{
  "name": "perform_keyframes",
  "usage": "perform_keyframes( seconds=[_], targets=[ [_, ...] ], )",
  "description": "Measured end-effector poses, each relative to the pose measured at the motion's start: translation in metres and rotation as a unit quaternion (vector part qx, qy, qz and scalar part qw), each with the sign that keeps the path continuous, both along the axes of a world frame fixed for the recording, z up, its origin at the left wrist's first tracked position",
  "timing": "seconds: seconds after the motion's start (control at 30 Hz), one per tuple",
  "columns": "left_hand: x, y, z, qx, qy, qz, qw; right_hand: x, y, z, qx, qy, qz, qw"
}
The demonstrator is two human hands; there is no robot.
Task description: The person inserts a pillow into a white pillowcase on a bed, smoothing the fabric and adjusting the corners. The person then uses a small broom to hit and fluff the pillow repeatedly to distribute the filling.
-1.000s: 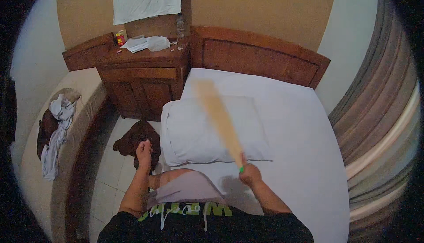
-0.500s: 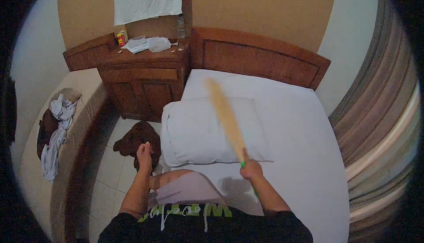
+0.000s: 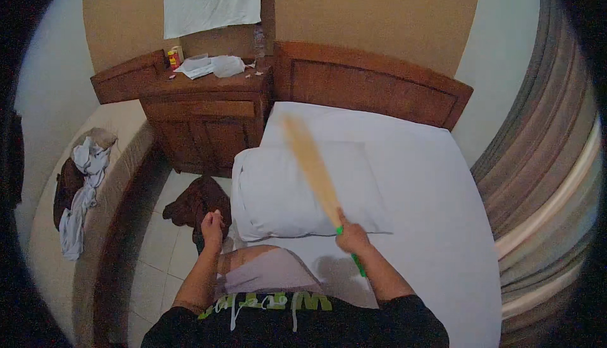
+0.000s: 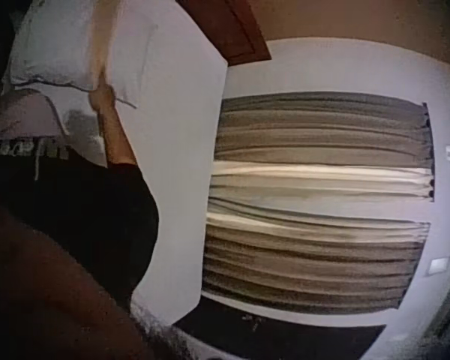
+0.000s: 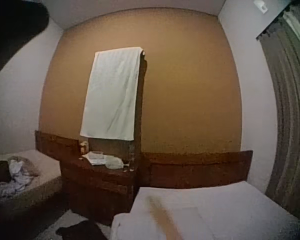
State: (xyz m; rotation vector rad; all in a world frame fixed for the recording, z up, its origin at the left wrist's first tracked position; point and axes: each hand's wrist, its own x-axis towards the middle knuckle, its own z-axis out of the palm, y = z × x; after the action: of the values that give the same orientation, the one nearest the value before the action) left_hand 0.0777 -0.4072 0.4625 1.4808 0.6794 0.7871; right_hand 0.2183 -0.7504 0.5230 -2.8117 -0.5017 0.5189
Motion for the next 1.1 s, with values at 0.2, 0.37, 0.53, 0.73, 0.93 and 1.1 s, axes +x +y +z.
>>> perform_keyframes(
  seconds=[0.2,0.37,0.53,0.73,0.93,1.1],
  targets=[
    [0.002,0.0,-0.001,-0.002,-0.056,0.009,0.998,-0.016,-0.007,0.016,0.005,-0.07,0.234,0.97],
    [-0.002,0.002,-0.006,-0.022,-0.029,0.004,0.999,0.007,-0.001,0.027,0.145,-0.03,-0.086,0.985],
    [0.001,0.001,0.004,0.004,-0.061,0.01,0.998,-0.023,0.008,0.012,0.021,-0.017,0.079,0.997],
    [0.004,0.009,-0.017,0.096,-0.068,-0.012,0.993,-0.056,0.01,0.037,0.043,0.0,0.183,0.982],
    [0.03,-0.025,0.02,0.497,0.068,-0.252,0.828,-0.007,-0.052,-0.014,0.023,-0.111,0.053,0.992],
    [0.034,-0.036,0.022,0.453,0.288,-0.366,0.76,0.03,-0.145,-0.042,0.04,-0.102,-0.197,0.974]
  ],
)
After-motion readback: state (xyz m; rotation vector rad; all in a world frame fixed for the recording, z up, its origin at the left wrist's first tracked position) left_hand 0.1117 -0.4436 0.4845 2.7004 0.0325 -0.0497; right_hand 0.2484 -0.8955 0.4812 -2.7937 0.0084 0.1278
